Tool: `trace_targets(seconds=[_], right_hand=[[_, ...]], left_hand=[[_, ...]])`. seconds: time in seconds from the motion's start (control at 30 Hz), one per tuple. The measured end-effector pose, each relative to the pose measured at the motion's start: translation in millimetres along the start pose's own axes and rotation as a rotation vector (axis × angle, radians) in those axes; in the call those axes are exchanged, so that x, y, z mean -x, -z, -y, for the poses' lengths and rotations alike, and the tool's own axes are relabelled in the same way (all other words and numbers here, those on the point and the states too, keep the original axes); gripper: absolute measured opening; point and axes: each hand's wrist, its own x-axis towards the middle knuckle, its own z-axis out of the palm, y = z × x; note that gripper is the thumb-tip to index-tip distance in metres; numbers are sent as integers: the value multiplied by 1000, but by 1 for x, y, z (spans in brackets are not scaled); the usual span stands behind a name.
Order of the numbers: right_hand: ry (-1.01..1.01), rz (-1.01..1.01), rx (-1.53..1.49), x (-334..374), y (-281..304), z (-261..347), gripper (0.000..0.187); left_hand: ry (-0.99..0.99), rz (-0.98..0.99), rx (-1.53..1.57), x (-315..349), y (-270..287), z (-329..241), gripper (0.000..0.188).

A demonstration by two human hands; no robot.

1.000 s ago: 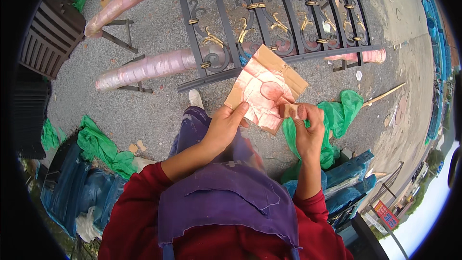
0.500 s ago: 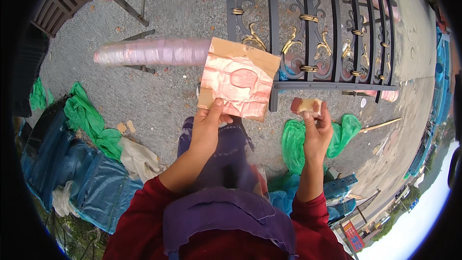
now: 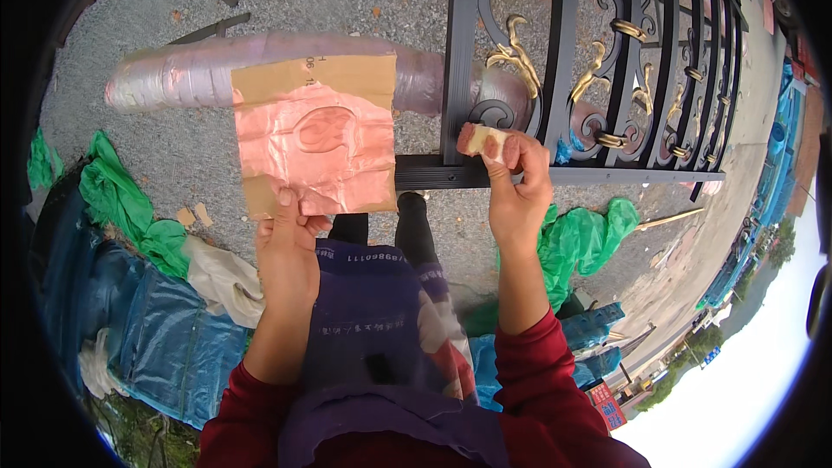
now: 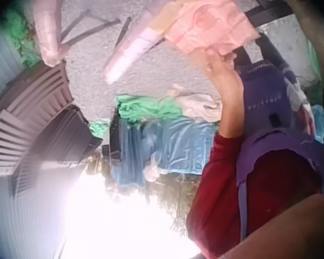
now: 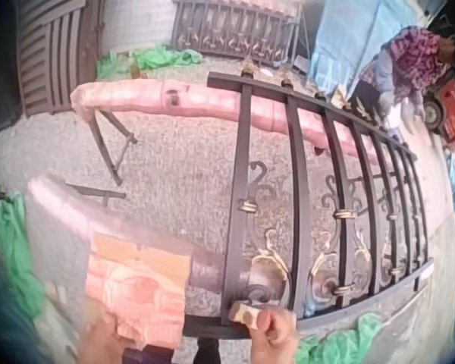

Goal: The person uses a small abrasive pad to rub and polish the copper-colored decorative elements on a black metal gate. They repeatedly dip the pad into a container of pink paste and apply it to various ornamental parts of the gate.

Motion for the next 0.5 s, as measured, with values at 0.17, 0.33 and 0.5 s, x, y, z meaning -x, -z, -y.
trace_targets(seconds=[0.17,0.33,0.5], right_hand=[[-152,-105,20,-3,8,-8,10],[183,-9,103,-11,-1,4,12],[-46,-84,98,-14,9,-7,9]], left_hand=[[56,11,26,-3,4,8,16],[44,60,0,-8,1,9,16],[27,68,-15,-6,-4,8,15]])
